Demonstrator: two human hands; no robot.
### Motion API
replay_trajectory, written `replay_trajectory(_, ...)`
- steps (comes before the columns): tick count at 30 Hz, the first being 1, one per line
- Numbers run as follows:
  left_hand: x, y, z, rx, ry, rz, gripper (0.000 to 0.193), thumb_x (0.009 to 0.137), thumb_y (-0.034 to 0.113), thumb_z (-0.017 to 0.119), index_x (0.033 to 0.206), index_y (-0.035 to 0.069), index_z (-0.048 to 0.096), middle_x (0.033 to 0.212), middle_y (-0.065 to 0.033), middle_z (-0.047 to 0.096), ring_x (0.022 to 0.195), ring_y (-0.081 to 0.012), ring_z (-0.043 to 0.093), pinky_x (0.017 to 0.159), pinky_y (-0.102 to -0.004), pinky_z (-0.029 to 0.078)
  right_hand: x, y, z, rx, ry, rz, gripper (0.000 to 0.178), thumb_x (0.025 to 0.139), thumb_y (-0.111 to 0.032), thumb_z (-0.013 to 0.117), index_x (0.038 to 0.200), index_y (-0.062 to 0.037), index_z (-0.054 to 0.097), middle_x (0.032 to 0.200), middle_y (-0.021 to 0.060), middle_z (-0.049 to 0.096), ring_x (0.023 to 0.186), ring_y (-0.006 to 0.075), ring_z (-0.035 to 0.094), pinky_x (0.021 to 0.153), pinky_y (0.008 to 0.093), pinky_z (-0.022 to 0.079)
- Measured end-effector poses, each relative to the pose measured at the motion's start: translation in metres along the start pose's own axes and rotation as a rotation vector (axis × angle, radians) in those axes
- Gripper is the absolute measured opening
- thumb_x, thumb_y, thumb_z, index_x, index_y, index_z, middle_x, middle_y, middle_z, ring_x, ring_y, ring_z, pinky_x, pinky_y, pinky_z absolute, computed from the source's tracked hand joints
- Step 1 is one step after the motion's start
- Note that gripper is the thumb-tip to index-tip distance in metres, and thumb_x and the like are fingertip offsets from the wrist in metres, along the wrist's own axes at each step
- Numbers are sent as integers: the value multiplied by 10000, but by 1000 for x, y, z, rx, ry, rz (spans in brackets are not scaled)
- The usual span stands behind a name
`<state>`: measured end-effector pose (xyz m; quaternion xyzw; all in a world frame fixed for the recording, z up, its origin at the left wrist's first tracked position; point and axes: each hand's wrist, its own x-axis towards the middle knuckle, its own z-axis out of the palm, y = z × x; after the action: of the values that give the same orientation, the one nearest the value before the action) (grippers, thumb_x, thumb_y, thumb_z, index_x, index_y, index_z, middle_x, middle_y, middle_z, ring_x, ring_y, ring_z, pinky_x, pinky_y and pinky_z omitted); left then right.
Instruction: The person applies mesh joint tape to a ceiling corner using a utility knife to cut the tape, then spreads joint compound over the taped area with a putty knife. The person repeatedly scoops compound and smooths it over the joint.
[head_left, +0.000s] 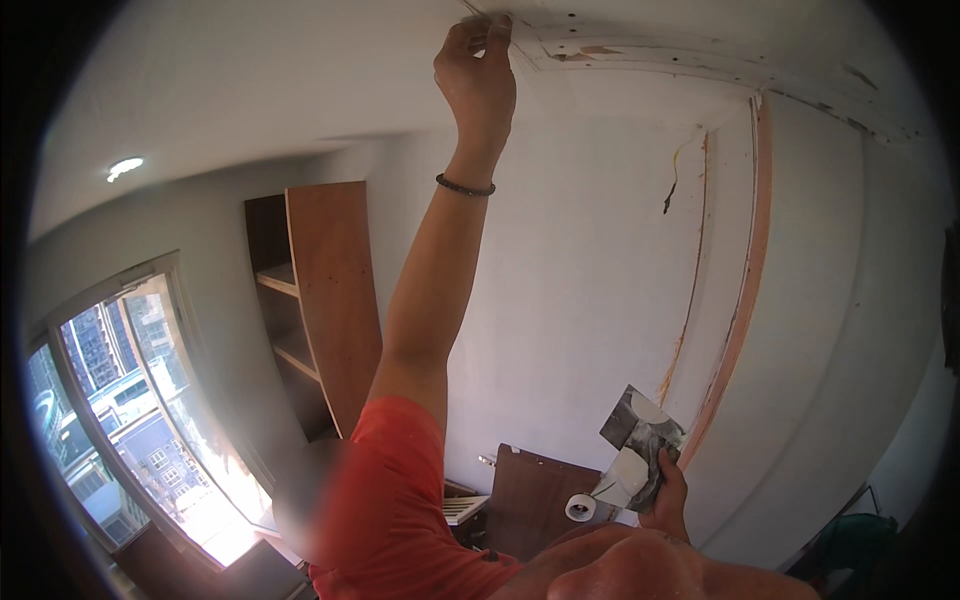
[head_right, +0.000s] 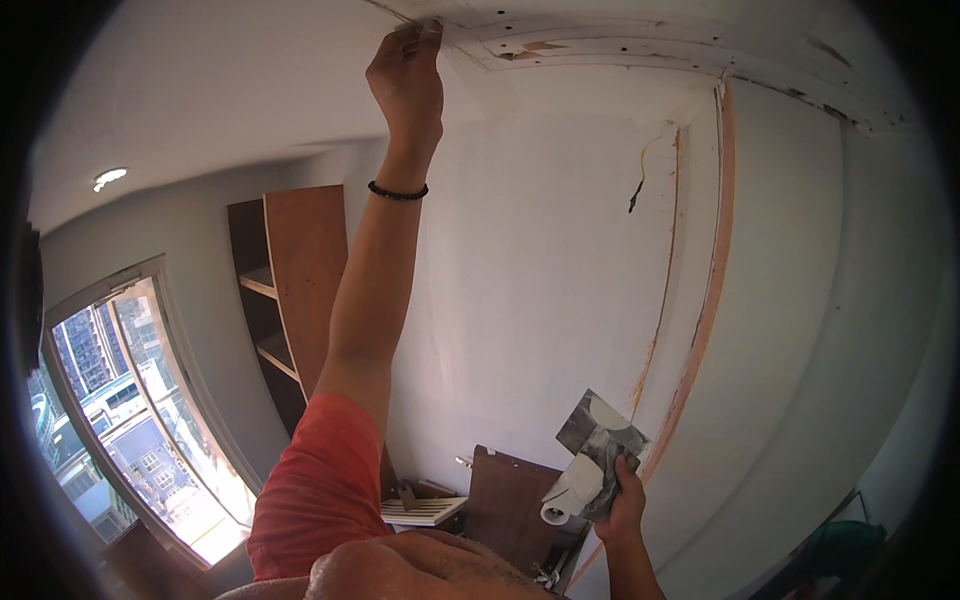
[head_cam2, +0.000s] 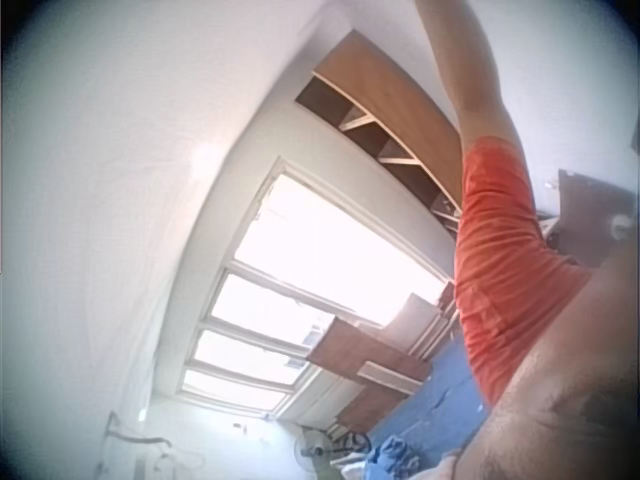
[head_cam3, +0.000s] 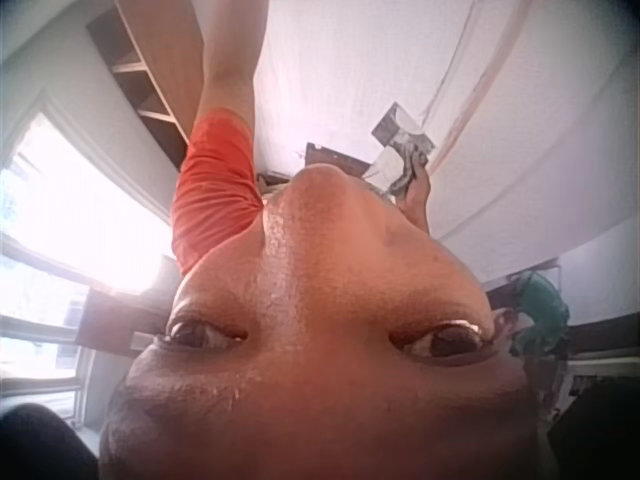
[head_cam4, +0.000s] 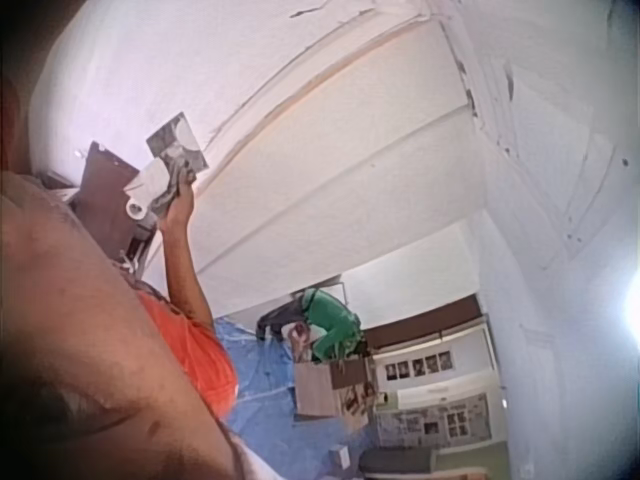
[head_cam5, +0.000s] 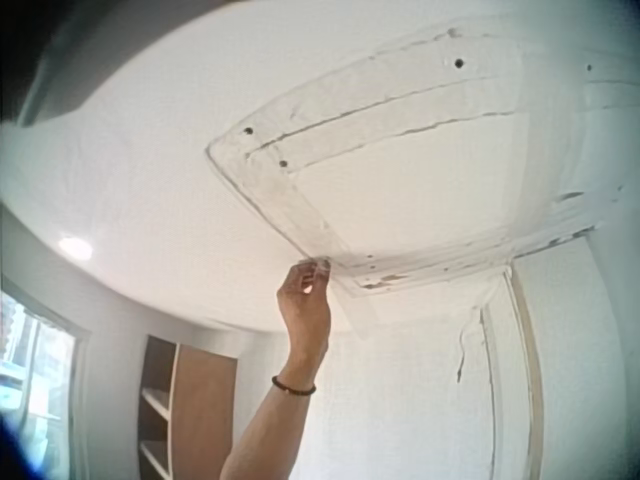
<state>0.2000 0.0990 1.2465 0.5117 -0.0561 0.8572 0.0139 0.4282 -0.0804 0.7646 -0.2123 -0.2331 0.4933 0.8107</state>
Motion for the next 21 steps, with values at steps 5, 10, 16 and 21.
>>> replay_trajectory(5,-1,-1,2,-13,8,-5,372,951,262,740,1109,-72,699,958,-104,726,897,-165,648,848,-299,506,1,0,-3,7,-4,12,368,1046,-252,555,1334,-23,554,1223,130,692,1101,279,692,964,429,561)
replay_trajectory(10,0,-1,4,-6,38,-26,367,947,258,744,1105,-70,701,948,-96,723,885,-157,642,835,-296,504,0,-1,-3,16,4,21,367,1045,-255,558,1330,-23,555,1221,131,693,1096,280,694,962,429,563)
replay_trajectory(16,-1,-4,5,-25,43,-31,367,942,259,746,1093,-73,706,962,-114,731,884,-171,650,834,-303,510,-1,-1,-7,19,5,27,365,1044,-258,564,1322,-22,560,1221,129,694,1097,277,696,963,424,564)
replay_trajectory(21,-2,-2,10,6,63,4,373,934,255,752,1081,-84,707,954,-121,736,896,-181,668,851,-308,520,-2,-3,-10,33,-16,28,365,1038,-261,577,1313,-21,566,1216,131,698,1092,277,699,961,427,566)
